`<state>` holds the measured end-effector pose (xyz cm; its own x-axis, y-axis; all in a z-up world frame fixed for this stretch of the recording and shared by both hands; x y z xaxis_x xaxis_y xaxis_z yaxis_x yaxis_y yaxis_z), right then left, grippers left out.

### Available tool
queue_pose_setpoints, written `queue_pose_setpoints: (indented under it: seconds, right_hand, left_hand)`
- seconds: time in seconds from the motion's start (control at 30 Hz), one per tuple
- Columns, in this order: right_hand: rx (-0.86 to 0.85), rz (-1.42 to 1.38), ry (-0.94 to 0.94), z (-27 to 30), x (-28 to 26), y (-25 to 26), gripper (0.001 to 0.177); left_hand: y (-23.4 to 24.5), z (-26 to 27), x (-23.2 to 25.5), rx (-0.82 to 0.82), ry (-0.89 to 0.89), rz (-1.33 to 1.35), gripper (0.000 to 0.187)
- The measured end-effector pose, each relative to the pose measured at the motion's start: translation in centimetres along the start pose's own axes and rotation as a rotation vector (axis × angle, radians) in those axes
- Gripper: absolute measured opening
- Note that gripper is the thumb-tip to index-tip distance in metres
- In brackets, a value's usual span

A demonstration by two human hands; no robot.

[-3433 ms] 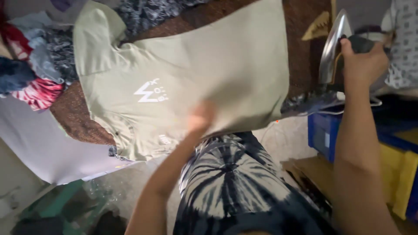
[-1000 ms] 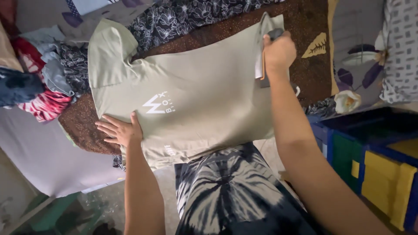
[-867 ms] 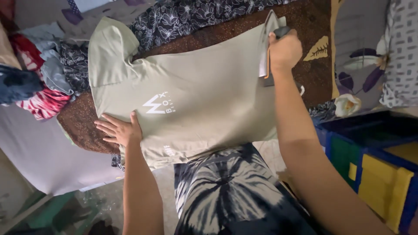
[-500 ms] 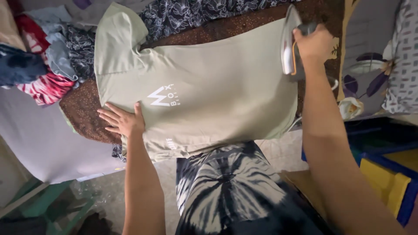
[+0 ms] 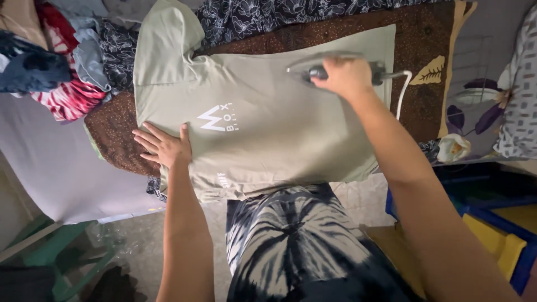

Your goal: The person irons a light-colored t-shirt on a patterned ironing board. They smooth the fabric, move the iron across the front and back, and flip the shirt to press both sides.

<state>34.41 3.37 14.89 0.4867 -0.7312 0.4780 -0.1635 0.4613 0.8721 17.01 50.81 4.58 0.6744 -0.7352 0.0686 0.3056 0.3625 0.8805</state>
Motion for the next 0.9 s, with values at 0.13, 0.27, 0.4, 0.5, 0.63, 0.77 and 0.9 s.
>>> queue_pose_setpoints:
  seconds: [0.13,0.27,0.4,0.5,0.63,0.77,0.9]
  right_hand:
    - [-0.139,-0.083,-0.150,-1.2,1.8,-0.6,0.063]
    - [-0.149,-0.149,-0.261,-0.9,2.2,-0.5,0.059]
    - [-0.233,-0.066,-0.550,2.7,4.4,-4.5,0.068]
    - [-0.349,-0.261,-0.836,5.4,8.1,-4.8,0.058]
    - [-0.167,-0.349,-0.972,7.9,11.7,-7.2,0.050]
    - [-0.199,-0.322,-0.714,8.5,11.0,-5.8,0.061]
    - [-0.520,-0.143,-0.176,5.7,4.0,-1.1,0.073]
  left_hand:
    - [0.4,0.0,0.2,-0.032,0.006,-0.016,0.112]
    - [0.7,0.3,0.2,-0.042,0.000,-0.011,0.110]
    - [0.6,0.1,0.2,-0.044,0.001,0.003,0.108]
    - [-0.1,-0.1,-0.2,-0.002,-0.021,0.002,0.110]
    - [0.5,0.1,0.3,-0.020,0.000,-0.002,0.110]
    - [1.0,0.5,0.6,-0.036,0.013,-0.010,0.110]
    - [2.0,0.7,1.0,-0.072,0.020,0.005,0.110]
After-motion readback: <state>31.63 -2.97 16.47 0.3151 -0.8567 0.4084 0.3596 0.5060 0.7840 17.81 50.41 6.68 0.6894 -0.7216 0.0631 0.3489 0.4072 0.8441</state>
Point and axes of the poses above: each hand's wrist, its own z-axis away from the middle knuckle, its own y-axis out of the back of the hand, x = y × z, the point moved 2 cm from there along -z, towards the middle knuckle, and after that the axes turned 2 degrees about -y, right-handed, at the moved point
